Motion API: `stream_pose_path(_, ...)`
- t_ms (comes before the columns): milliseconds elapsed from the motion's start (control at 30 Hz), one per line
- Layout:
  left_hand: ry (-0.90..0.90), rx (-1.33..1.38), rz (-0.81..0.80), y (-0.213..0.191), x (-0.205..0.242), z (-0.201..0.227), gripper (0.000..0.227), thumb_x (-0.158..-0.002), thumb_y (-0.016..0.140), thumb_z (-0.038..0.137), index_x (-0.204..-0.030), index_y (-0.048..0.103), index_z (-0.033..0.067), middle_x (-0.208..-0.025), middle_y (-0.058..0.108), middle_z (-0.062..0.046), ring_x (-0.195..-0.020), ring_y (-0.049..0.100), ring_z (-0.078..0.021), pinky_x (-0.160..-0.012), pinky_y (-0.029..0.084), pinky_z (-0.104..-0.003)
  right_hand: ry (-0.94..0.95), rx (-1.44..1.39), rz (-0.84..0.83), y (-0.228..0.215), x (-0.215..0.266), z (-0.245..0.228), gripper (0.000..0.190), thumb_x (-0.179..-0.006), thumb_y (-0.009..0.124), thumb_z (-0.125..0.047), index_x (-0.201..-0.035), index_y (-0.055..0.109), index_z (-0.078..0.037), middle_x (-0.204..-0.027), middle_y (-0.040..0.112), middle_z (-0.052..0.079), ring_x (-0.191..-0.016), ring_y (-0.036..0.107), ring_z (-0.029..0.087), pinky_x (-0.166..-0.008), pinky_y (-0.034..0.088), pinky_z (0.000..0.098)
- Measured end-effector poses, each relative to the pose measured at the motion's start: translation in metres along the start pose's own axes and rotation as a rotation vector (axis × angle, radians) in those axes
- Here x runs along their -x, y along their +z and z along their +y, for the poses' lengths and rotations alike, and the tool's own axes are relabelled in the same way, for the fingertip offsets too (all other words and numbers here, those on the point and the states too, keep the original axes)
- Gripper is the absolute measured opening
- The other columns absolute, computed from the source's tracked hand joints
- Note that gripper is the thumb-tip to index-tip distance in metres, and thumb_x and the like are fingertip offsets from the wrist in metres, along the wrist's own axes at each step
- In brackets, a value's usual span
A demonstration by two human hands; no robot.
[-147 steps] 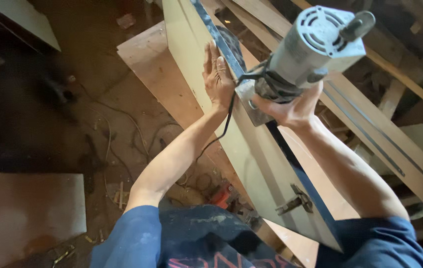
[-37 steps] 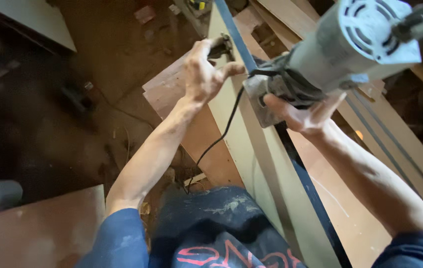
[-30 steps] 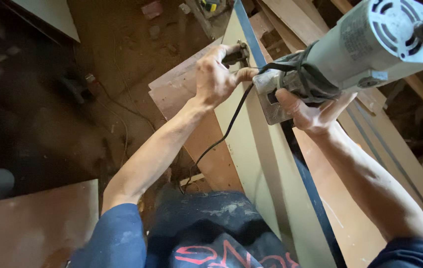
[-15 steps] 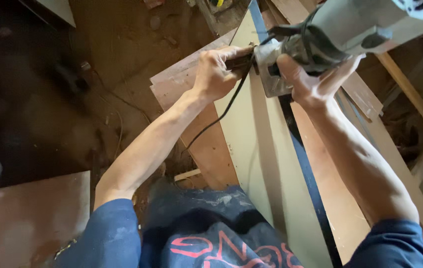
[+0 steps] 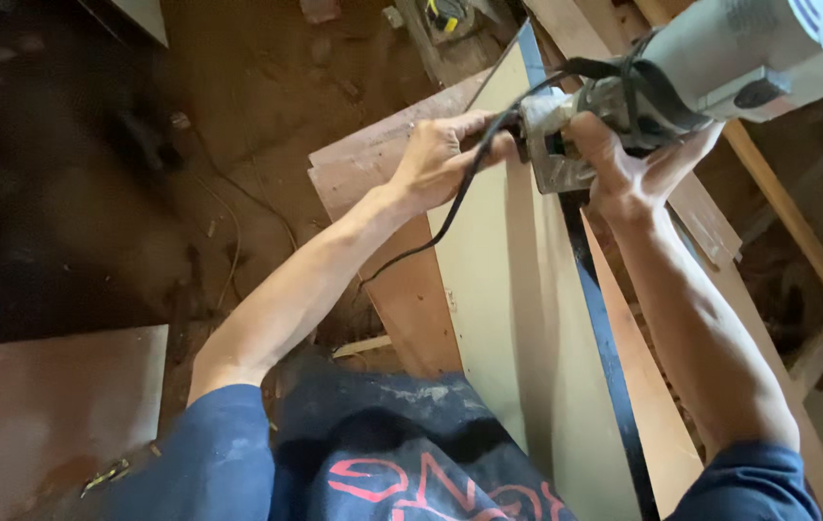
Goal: The person uses a handheld router with a guide to shape the edge of a long rectangular board. They move the router along the edge, flip the board, and continue routing the opposite side. The person then adjusts the router and places the board on a workbench.
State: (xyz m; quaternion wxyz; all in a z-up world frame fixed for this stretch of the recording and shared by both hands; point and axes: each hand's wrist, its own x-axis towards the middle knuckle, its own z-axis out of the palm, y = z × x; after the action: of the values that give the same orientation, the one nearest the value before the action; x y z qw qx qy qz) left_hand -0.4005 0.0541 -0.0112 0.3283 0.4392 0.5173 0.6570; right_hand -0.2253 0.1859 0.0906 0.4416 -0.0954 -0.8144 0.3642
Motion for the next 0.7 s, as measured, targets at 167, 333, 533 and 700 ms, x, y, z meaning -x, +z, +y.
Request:
stream_pose_path(167,-0.013,0.161,0.018,0.004,-0.014,-0.023,0.088,-0.088,0.053,0.080,-0.125,0.075,0.0039,-0.113,0.080,-0.010,-0.103,0.076,-0.0144,-0.086,0.064,-0.028,0.001,0.039,-0.053,0.002,-0.004,-0.013,0.070,-0.087,0.090,-0.041,-0.130,0.049,-0.005,-0.113,0.067,0.008,-0.098,0.075,0.021,-0.090,0.065,0.0359)
stream_pose_path(333,-0.096,0.375,-0.064,-0.001,-0.024,-0.038,0.107,-0.076,0.060,0.087,-0.128,0.070,-0.0056,-0.119,0.074,-0.021,-0.112,0.074,-0.0247,-0.096,0.061,-0.036,-0.029,0.024,-0.032,0.012,-0.010,-0.028,0.067,-0.090,0.090,-0.043,-0.128,0.052,-0.003,-0.108,0.066,0.008,-0.098,0.073,0.022,-0.090,0.066,0.0359)
stream_pose_path(533,-0.174,0.454,-0.134,-0.007,-0.022,-0.037,0.115,-0.071,0.058,0.091,-0.131,0.066,-0.0069,-0.125,0.074,-0.020,-0.121,0.070,-0.0263,-0.103,0.056,-0.037,0.043,0.040,-0.062,0.020,-0.021,-0.028,0.066,-0.086,0.087,-0.041,-0.126,0.051,-0.003,-0.109,0.071,0.011,-0.098,0.078,0.024,-0.090,0.069,0.0377)
stream_pose_path(700,-0.210,0.539,-0.141,-0.008,-0.024,-0.033,0.110,-0.072,0.063,0.086,-0.129,0.067,-0.0072,-0.129,0.071,-0.020,-0.121,0.068,-0.0274,-0.101,0.055,-0.040,0.019,-0.100,-0.051,0.024,-0.025,-0.009,0.079,-0.091,0.091,-0.044,-0.130,0.035,-0.006,-0.115,0.068,0.010,-0.107,0.075,0.024,-0.097,0.066,0.0375)
